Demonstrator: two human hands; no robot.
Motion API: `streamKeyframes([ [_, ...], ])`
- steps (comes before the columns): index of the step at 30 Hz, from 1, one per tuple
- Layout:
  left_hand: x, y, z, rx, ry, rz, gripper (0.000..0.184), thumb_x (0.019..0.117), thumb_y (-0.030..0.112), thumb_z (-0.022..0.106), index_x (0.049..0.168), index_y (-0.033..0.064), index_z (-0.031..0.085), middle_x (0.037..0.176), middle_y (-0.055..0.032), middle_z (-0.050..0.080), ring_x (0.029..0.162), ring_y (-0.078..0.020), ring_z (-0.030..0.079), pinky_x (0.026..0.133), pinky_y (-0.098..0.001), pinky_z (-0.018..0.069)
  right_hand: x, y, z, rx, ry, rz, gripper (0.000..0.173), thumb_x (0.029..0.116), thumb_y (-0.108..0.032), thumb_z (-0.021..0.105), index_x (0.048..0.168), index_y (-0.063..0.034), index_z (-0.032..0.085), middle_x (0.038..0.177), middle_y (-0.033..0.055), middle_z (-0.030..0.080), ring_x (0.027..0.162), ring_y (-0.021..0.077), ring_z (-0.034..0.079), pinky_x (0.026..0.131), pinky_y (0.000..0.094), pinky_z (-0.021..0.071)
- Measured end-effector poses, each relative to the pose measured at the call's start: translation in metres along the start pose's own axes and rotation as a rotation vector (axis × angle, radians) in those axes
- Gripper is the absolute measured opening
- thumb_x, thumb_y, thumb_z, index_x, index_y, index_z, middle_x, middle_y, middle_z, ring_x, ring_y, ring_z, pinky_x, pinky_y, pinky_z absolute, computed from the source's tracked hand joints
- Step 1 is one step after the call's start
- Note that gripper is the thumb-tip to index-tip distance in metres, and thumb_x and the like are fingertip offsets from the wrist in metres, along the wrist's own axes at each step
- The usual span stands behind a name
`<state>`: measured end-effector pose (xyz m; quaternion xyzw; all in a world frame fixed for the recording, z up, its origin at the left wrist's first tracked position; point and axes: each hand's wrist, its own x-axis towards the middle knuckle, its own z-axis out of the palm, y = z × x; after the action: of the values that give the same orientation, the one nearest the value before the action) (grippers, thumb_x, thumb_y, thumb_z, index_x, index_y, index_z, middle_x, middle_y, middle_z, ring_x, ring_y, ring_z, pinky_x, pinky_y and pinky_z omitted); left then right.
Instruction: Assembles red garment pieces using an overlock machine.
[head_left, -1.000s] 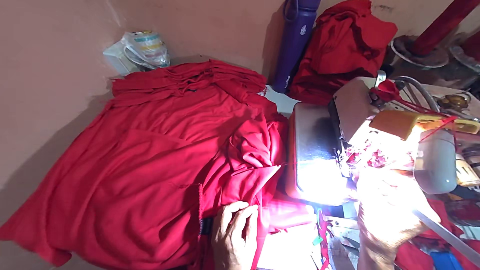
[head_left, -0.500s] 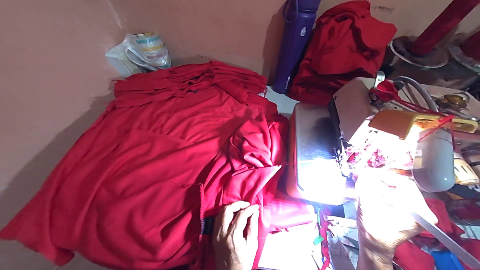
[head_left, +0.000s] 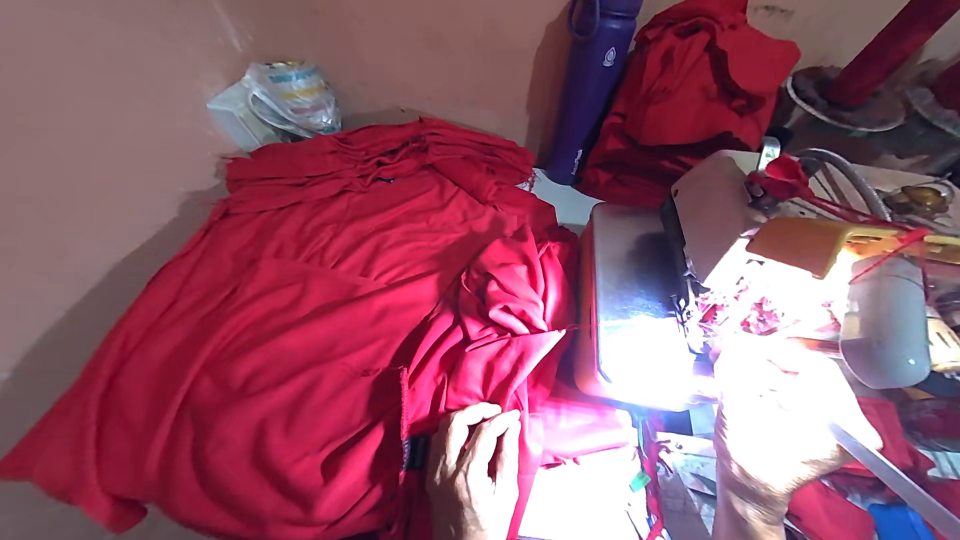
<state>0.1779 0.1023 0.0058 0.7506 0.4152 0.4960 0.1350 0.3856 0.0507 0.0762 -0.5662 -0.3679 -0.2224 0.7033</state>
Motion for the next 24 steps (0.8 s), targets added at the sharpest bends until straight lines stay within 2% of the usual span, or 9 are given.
streamKeyframes([
  [5, 0.0001, -0.0003, 0.0, -0.005, 0.004, 0.009, 0.016, 0.0907, 0.018, 0.067, 0.086, 0.0086, 0.079, 0.094, -0.0081, 0.07, 0.099, -0.0094, 0.062, 0.092, -0.0144, 0.0445, -0.0018, -0.0005, -0.001, -0.012, -0.011, 0.0, 0.011, 0.0787, 0.006, 0.072, 0.085, -0.0028, 0.068, 0.079, -0.0088, 0.068, 0.078, -0.0047, 0.066, 0.075, 0.0142, 0.0567],
  [14, -0.0001, 0.0019, -0.0003, 0.007, 0.003, -0.004, 0.017, 0.091, 0.018, 0.066, 0.085, 0.0085, 0.079, 0.094, -0.0083, 0.07, 0.099, -0.0096, 0.062, 0.091, -0.015, 0.0442, -0.0011, -0.0026, 0.0, 0.032, -0.013, 0.048, 0.017, 0.0782, 0.009, 0.071, 0.085, -0.0058, 0.068, 0.08, -0.0108, 0.069, 0.077, -0.004, 0.067, 0.073, 0.0145, 0.0577],
  [17, 0.0024, 0.0081, -0.0018, 0.029, 0.013, -0.011, 0.019, 0.091, 0.016, 0.066, 0.086, 0.004, 0.079, 0.091, -0.0146, 0.073, 0.095, -0.0156, 0.065, 0.091, -0.0182, 0.0453, 0.0, -0.003, 0.0004, 0.026, -0.018, 0.054, 0.017, 0.0766, 0.009, 0.071, 0.085, -0.0062, 0.068, 0.078, -0.0114, 0.069, 0.074, -0.0048, 0.066, 0.071, 0.0139, 0.0574],
  [21, 0.0002, 0.0005, 0.0003, 0.001, 0.009, 0.008, 0.017, 0.0907, 0.017, 0.066, 0.085, 0.0082, 0.079, 0.093, -0.0087, 0.07, 0.098, -0.0101, 0.062, 0.091, -0.0146, 0.0444, -0.0003, -0.0026, 0.0011, 0.025, -0.014, 0.055, 0.017, 0.0781, 0.008, 0.071, 0.085, -0.0071, 0.068, 0.079, -0.0122, 0.069, 0.076, -0.005, 0.066, 0.072, 0.0143, 0.0574],
  [24, 0.0, 0.0001, 0.0003, -0.011, 0.006, 0.004, 0.015, 0.0901, 0.016, 0.067, 0.085, 0.0083, 0.079, 0.094, -0.0083, 0.07, 0.098, -0.0093, 0.062, 0.091, -0.0143, 0.0442, -0.0008, -0.0044, 0.0027, 0.049, -0.005, 0.092, 0.019, 0.0796, 0.009, 0.07, 0.086, -0.009, 0.068, 0.079, -0.0134, 0.069, 0.075, -0.0044, 0.067, 0.07, 0.0147, 0.0577],
])
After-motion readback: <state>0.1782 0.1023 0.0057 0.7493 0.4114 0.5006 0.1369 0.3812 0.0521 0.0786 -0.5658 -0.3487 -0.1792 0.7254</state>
